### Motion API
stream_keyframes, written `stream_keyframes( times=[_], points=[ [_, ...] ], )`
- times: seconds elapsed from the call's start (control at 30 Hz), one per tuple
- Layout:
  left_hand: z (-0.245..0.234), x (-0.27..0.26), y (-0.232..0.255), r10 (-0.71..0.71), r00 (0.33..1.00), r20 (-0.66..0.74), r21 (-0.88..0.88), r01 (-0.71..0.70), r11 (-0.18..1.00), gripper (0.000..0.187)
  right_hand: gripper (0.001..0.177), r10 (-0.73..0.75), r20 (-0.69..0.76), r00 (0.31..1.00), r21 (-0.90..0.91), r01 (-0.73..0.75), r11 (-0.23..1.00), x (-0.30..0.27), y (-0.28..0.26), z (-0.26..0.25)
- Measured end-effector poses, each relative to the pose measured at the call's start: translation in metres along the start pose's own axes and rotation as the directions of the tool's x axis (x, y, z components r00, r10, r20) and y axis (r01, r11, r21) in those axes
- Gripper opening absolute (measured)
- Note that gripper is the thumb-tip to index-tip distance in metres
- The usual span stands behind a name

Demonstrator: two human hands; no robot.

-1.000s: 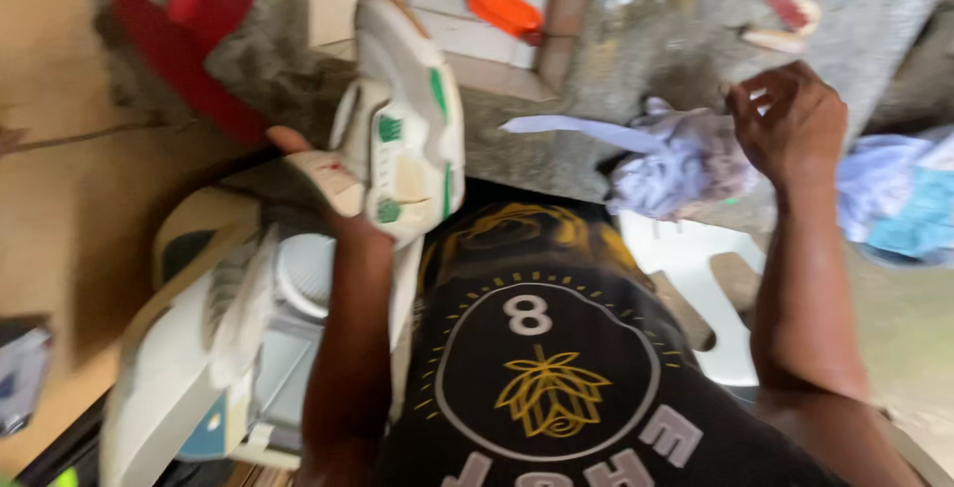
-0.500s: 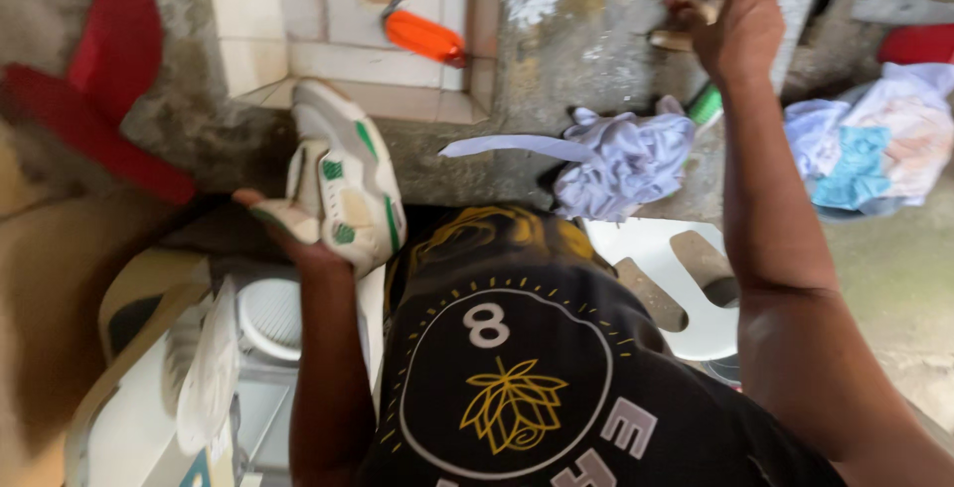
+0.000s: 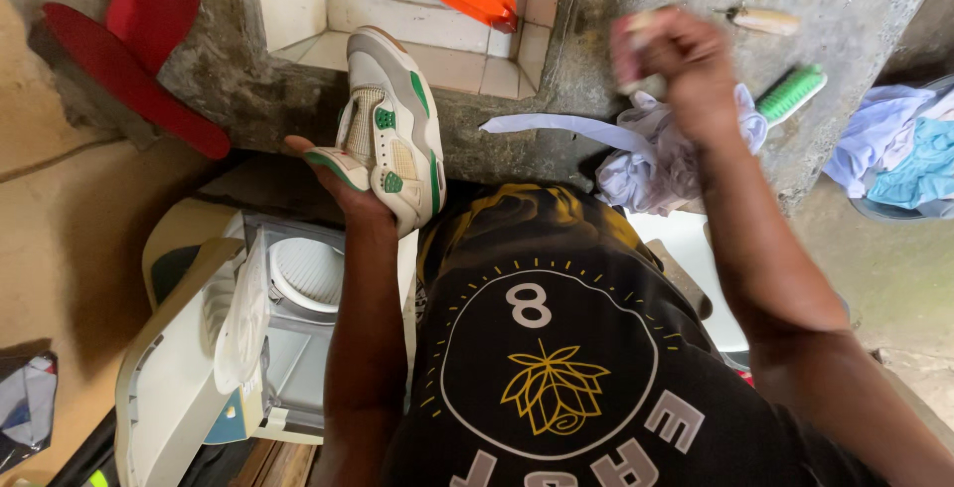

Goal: The person cleans a sneaker by scrubbing it with a brush, applying a liquid from a small bottle, and wiping it with a white cloth.

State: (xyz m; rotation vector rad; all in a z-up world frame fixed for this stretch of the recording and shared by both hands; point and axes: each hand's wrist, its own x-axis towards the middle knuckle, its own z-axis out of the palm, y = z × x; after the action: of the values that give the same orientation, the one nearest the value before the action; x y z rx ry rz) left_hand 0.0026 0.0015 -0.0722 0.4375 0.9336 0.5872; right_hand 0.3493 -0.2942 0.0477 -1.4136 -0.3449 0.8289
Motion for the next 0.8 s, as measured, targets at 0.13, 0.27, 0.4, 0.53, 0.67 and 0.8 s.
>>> stream_keyframes(
  times=[0.13,0.27,0.4,0.53,0.67,0.8],
  points=[
    [0.01,-0.006,0.007,-0.134,0.981,0.141,-0.164,0.157,0.974,0.112,0.01,0.441,0.132,0.888,0.324,-0.459,0.827,0.013,0.033,0.075],
    [0.017,-0.015,0.005,0.173,0.978,-0.116,0.19,-0.149,0.97,0.101,0.015,0.473,0.23,0.85,0.399,-0.526,0.752,0.02,0.048,0.101],
    [0.018,-0.011,0.006,-0.016,1.0,0.004,0.019,0.016,1.0,0.108,0.018,0.405,0.29,0.867,0.16,-0.461,0.873,0.015,0.049,0.1],
    [0.014,-0.017,0.018,-0.001,0.996,0.088,0.032,-0.002,0.999,0.108,0.024,0.409,0.284,0.867,-0.138,-0.385,0.913,0.003,0.045,0.086],
    [0.03,-0.014,0.006,0.031,0.99,0.14,0.105,-0.046,0.993,0.104,0.024,0.372,0.174,0.912,-0.292,-0.313,0.904,0.0,0.048,0.067],
    [0.035,-0.018,0.01,-0.046,0.997,0.068,0.08,0.041,0.996,0.105,0.017,0.303,0.133,0.944,-0.22,-0.27,0.937,0.004,0.044,0.051]
  ],
)
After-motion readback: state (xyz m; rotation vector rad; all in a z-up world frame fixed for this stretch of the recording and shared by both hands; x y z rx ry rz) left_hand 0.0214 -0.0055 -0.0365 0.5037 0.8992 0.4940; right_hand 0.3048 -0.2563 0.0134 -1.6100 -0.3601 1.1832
